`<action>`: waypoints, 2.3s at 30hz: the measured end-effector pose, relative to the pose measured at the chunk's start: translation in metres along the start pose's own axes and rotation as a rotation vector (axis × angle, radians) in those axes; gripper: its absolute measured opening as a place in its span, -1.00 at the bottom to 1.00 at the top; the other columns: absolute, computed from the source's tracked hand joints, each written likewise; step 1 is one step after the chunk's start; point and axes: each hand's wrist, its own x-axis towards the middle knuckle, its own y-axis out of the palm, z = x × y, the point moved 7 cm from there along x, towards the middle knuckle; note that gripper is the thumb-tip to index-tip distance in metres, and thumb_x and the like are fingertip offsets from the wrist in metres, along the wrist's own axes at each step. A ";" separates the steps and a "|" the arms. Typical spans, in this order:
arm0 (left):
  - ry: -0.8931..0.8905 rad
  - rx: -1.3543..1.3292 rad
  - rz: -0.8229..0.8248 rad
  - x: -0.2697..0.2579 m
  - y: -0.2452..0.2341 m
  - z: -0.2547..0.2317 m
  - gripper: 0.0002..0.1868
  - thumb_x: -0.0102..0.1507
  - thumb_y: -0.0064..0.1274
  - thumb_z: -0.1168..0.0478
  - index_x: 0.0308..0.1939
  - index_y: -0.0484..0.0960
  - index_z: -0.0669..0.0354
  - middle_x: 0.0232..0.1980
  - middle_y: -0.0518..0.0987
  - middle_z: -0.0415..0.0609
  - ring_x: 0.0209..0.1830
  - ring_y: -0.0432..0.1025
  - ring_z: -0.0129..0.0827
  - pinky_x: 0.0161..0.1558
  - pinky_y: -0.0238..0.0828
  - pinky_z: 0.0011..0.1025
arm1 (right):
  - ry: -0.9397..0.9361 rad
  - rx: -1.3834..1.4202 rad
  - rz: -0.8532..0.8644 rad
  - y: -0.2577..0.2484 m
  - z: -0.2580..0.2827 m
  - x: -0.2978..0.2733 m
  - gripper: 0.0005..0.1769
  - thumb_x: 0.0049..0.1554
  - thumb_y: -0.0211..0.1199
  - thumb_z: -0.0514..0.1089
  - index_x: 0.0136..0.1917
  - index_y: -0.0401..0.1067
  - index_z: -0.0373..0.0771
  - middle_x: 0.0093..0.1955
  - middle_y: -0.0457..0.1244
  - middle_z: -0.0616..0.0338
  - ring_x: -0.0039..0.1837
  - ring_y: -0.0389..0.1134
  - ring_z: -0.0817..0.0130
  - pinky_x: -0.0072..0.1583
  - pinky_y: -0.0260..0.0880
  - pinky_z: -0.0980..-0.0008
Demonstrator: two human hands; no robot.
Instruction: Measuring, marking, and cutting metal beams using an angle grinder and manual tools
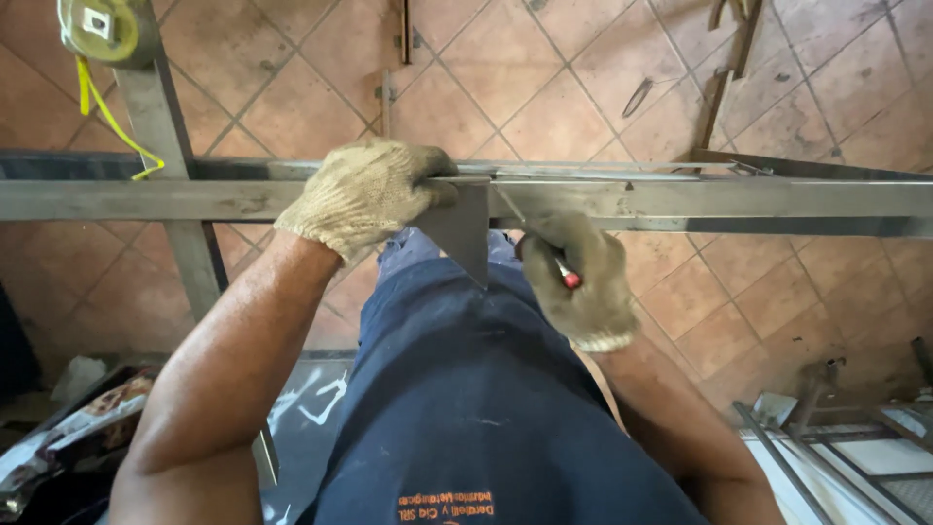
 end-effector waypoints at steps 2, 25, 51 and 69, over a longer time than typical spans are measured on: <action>-0.012 -0.016 0.022 0.000 0.004 0.003 -0.60 0.32 -0.15 -0.24 0.17 0.61 -0.48 0.07 0.69 -0.16 0.18 0.53 -0.07 0.22 0.44 0.00 | -0.005 0.009 0.038 0.007 -0.009 0.000 -0.86 0.10 0.36 -0.38 -0.03 0.51 -0.32 -0.32 0.34 0.04 -0.24 0.47 0.10 -0.16 0.48 0.35; 0.102 0.305 -0.364 -0.012 0.033 0.012 -0.60 0.22 0.09 -0.23 0.10 0.60 -0.37 -0.04 0.65 -0.25 0.05 0.56 -0.27 -0.05 0.53 -0.18 | 0.065 -0.733 0.809 -0.030 -0.048 0.073 -0.46 -0.01 0.44 0.16 0.24 0.53 0.08 0.03 0.42 0.03 0.20 0.44 0.03 0.23 0.43 0.10; 0.467 0.211 -0.425 -0.030 0.019 -0.018 -0.60 0.31 0.06 -0.04 0.10 0.60 0.10 0.23 0.60 0.02 0.15 0.52 -0.07 0.07 0.46 -0.10 | -0.057 -0.566 0.870 -0.033 -0.060 0.085 -0.70 0.09 0.42 0.09 0.06 0.49 0.04 -0.30 0.34 0.33 -0.17 0.39 0.25 -0.02 0.35 0.16; 0.450 0.214 -0.329 -0.022 0.016 -0.018 -0.63 0.13 0.21 -0.03 -0.07 0.58 0.02 0.15 0.60 -0.09 0.03 0.52 -0.09 -0.05 0.47 -0.13 | -0.070 -0.565 0.930 -0.027 -0.059 0.090 -0.71 0.12 0.32 0.18 0.01 0.47 0.03 -0.28 0.34 0.34 -0.13 0.41 0.20 -0.01 0.37 0.12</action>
